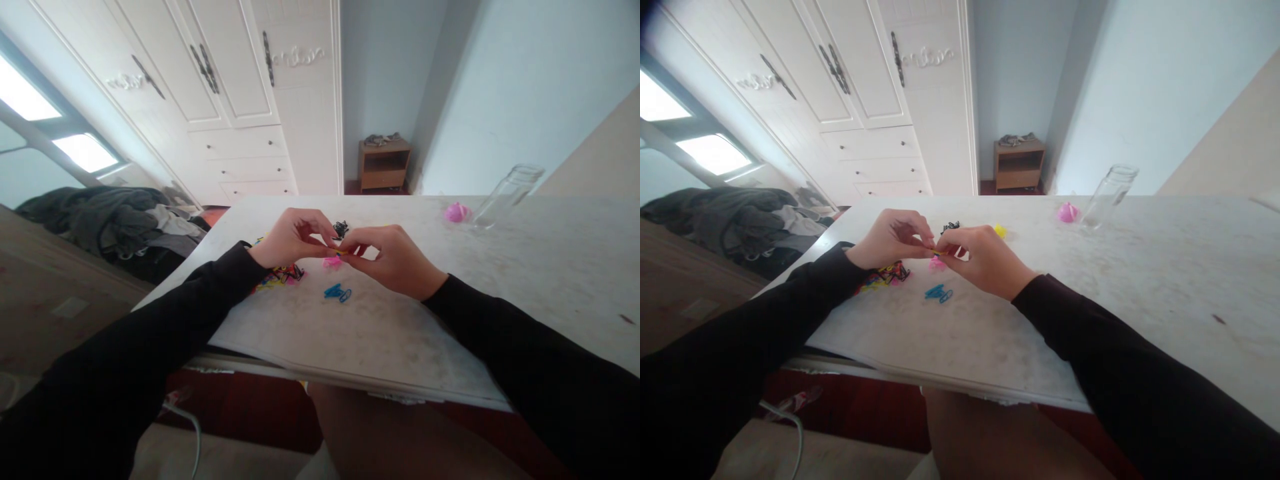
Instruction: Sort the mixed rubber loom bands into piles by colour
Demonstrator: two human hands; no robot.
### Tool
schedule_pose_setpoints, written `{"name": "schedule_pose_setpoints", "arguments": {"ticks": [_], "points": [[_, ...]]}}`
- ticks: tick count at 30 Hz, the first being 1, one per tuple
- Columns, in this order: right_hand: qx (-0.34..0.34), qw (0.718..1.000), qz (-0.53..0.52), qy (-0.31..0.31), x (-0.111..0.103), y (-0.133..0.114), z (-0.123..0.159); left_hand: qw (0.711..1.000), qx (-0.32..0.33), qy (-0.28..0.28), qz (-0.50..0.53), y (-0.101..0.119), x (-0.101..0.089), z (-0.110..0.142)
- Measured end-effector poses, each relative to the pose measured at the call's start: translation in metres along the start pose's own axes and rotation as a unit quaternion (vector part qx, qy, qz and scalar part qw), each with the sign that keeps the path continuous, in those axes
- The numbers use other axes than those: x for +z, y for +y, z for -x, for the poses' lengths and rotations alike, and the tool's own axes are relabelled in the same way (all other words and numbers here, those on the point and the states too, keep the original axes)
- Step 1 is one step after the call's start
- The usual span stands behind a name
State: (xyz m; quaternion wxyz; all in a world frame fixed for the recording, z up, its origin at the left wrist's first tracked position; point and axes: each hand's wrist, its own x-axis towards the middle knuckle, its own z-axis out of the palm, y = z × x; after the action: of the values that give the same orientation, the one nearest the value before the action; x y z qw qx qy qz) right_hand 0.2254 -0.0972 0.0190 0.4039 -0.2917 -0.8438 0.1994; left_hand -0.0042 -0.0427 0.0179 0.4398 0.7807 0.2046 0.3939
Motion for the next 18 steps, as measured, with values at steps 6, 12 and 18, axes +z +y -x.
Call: {"name": "schedule_pose_setpoints", "arguments": {"ticks": [6, 12, 18], "points": [[0.001, 1.000, -0.003, 0.000, 0.000, -0.001, 0.000, 1.000, -0.002, -0.005, -0.025, 0.000, -0.001, 0.000], [0.013, 1.000, -0.009, 0.000, -0.004, -0.002, 0.000, 1.000, -0.012, -0.013, -0.024, 0.001, -0.002, 0.000], [0.044, 0.999, -0.004, 0.007, -0.010, -0.004, 0.000, 1.000, -0.023, -0.004, -0.015, 0.001, -0.004, 0.002]]}}
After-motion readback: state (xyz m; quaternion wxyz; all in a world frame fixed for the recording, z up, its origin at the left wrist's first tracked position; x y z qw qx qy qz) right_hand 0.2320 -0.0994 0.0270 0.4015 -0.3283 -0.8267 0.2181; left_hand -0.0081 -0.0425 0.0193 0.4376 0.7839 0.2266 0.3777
